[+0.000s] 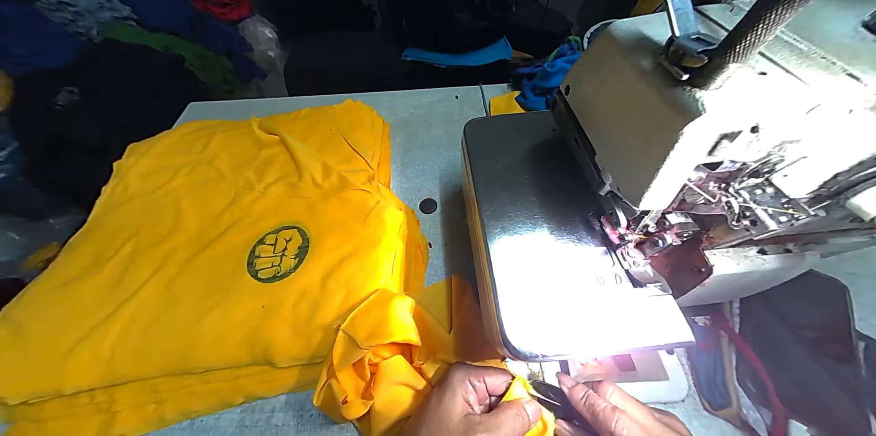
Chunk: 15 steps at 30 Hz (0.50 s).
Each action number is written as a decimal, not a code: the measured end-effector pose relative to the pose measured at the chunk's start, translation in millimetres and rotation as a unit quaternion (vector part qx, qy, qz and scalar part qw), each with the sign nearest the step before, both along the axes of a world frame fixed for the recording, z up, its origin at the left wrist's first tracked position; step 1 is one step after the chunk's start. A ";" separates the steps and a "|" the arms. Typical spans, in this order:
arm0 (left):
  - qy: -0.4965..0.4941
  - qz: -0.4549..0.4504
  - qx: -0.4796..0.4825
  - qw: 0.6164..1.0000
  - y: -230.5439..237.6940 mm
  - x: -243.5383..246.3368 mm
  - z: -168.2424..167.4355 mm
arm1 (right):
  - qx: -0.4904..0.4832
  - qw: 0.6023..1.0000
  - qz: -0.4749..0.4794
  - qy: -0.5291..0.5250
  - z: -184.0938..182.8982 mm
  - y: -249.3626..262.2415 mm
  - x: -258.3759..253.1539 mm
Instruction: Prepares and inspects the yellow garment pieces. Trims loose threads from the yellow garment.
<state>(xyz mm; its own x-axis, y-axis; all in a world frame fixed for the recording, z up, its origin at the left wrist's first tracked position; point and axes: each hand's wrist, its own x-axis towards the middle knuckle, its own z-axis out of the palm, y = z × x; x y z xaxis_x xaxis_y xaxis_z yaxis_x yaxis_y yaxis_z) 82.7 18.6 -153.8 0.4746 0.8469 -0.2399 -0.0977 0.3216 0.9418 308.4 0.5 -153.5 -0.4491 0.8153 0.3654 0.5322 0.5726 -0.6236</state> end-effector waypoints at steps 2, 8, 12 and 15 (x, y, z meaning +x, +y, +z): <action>-0.004 -0.002 0.001 1.000 0.3 -0.3 -0.5 | 0.012 1.000 0.003 0.003 -1.3 0.1 0.5; 0.012 -0.013 0.008 1.000 1.1 -0.9 -0.9 | 0.052 0.998 0.009 -0.031 -4.9 -0.5 -0.5; 0.015 -0.003 0.014 1.000 0.1 0.0 -0.3 | 0.062 0.998 -0.025 -0.019 -9.2 -3.6 -1.7; 0.013 0.003 0.016 1.000 -0.4 0.9 0.1 | 0.030 0.999 -0.025 0.005 -5.2 -5.5 1.2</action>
